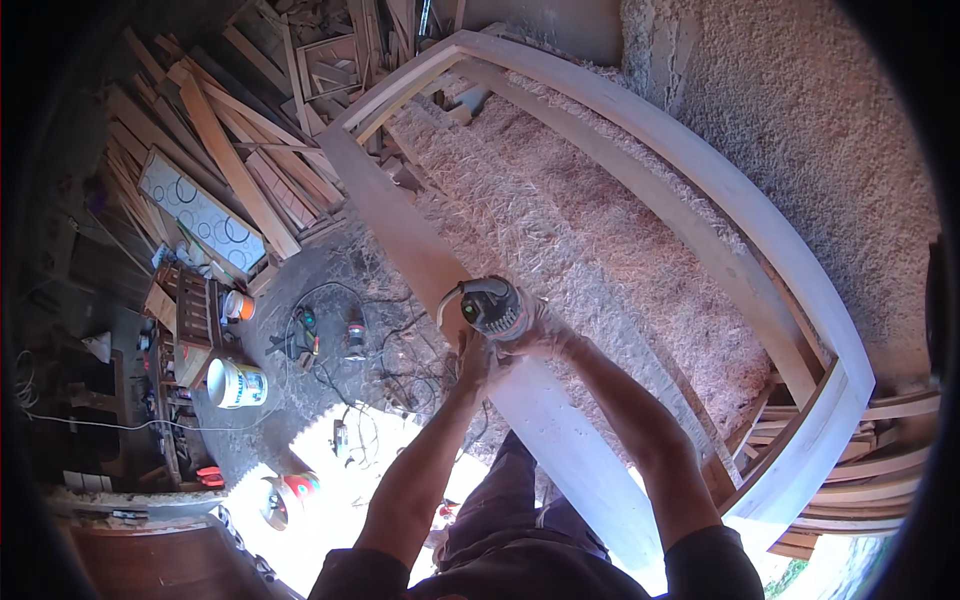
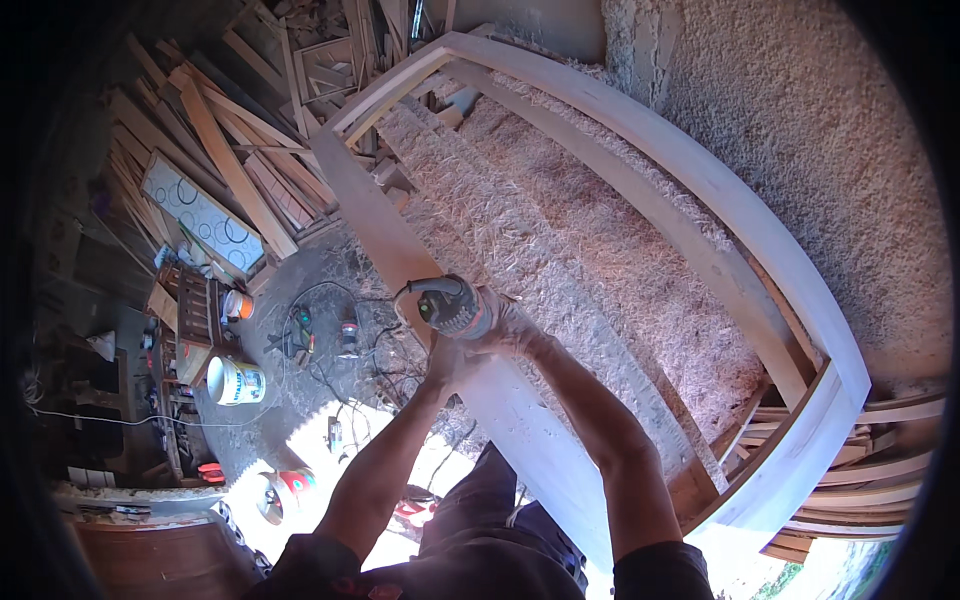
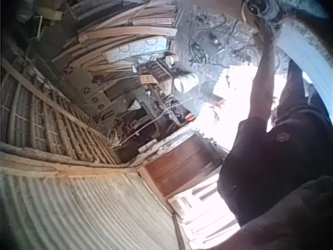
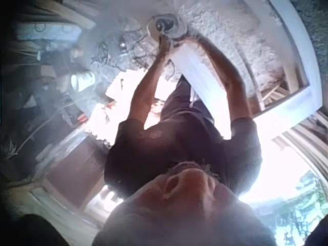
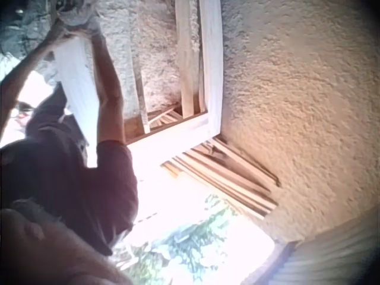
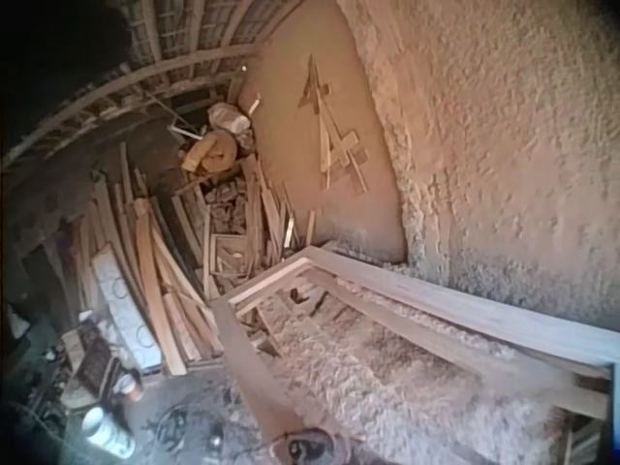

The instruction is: The person uses a handheld router to shape the edges of a wooden frame, moving the tool along the inner and outer perimeters and then turning the frame over to check the work.

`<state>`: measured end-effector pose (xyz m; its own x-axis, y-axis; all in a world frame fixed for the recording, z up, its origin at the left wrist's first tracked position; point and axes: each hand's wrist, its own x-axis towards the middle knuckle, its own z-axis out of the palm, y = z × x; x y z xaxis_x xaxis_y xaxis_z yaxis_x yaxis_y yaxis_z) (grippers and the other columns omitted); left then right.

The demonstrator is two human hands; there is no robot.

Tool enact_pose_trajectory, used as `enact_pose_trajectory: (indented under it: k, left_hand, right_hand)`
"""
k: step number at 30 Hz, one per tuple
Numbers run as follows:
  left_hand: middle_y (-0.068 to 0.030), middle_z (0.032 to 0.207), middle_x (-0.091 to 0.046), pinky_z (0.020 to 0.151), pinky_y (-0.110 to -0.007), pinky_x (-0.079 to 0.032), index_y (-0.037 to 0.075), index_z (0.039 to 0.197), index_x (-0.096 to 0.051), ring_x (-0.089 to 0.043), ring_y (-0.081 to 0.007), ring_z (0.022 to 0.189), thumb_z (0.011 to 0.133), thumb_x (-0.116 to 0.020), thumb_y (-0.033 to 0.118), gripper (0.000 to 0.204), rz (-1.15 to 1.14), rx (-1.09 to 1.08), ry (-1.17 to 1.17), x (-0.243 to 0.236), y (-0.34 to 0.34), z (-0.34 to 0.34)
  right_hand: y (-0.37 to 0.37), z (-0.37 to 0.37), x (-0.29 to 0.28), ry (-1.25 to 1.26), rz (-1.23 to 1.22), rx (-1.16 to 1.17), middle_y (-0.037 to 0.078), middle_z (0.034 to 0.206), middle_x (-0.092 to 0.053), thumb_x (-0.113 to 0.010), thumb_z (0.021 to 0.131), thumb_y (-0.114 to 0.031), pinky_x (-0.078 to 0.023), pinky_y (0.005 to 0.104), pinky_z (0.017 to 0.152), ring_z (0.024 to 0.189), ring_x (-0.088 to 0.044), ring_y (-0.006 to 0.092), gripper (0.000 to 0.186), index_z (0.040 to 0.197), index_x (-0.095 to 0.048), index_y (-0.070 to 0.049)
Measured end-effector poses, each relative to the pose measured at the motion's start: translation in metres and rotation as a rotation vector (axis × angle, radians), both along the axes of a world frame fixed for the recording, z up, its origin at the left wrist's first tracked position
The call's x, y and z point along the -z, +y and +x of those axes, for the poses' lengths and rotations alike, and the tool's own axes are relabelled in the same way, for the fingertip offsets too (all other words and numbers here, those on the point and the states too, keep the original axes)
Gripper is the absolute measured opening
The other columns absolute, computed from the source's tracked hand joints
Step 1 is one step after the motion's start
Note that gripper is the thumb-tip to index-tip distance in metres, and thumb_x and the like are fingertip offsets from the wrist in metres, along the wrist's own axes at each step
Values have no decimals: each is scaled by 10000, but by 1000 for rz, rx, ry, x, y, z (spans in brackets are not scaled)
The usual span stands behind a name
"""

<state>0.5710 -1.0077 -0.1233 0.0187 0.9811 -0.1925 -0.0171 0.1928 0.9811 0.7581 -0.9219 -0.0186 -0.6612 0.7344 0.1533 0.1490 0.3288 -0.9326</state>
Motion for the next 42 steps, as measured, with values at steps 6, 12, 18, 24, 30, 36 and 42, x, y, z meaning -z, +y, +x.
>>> enact_pose_trajectory:
  k: [6, 12, 18, 24, 30, 36, 42]
  left_hand:
    - [-77, 1480, -557, 1216, -575, -282, 162, 1480, -485, -448, -305, 1435, 800, -839, 434, 813, -42, 1, -78, -6, -58, 56]
    - [-97, 1516, -514, 1233, -558, -270, 156, 1511, -449, -430, -326, 1450, 805, -842, 416, 849, 5, -45, -162, -29, -88, 109]
    - [-134, 1534, -489, 1235, -575, -262, 137, 1534, -418, -402, -364, 1468, 785, -858, 379, 901, 75, -54, 86, -45, -114, 122]
    - [-172, 1552, -463, 1238, -592, -254, 118, 1557, -387, -373, -401, 1485, 766, -873, 342, 955, 119, -51, 198, -58, -134, 150]
    - [-173, 1548, -464, 1232, -582, -266, 109, 1550, -389, -374, -392, 1484, 765, -876, 344, 953, 115, -51, 219, -62, -165, 184]
    - [-170, 1536, -466, 1222, -565, -286, 95, 1537, -394, -390, -377, 1469, 770, -879, 341, 940, 136, -60, 251, -65, -193, 217]
    - [-167, 1524, -467, 1212, -549, -305, 82, 1524, -399, -405, -362, 1454, 774, -881, 337, 927, 153, -71, 293, -69, -226, 255]
  right_hand:
    - [-54, 58, -2, 62, 4, -33, 155, 1363, -611, -958, 663, -393, -479, 406, 1107, 1256, -610, 277, 1018, 1498, -464, -86]
    - [-78, 83, 8, 76, 56, -57, 115, 1415, -590, -949, 687, -318, -444, 366, 1163, 1300, -586, 251, 1028, 1541, -422, -97]
    - [-101, 98, 1, 76, -14, -74, 102, 1451, -581, -951, 685, -253, -442, 352, 1169, 1339, -567, 231, 1030, 1547, -410, -98]
    - [-122, 128, 3, 111, -23, -81, 109, 1457, -579, -948, 690, -250, -441, 355, 1172, 1345, -564, 232, 1019, 1544, -414, -92]
    - [-151, 156, 10, 162, -46, -90, 116, 1462, -577, -944, 695, -247, -440, 358, 1174, 1350, -562, 234, 1008, 1540, -418, -85]
    - [-181, 190, -5, 151, -76, -104, 106, 1474, -580, -931, 702, -194, -406, 363, 1210, 1371, -550, 223, 988, 1541, -421, -84]
    - [-220, 229, -28, 156, -85, -108, 97, 1440, -604, -931, 702, -159, -422, 359, 1197, 1337, -570, 202, 951, 1516, -446, -78]
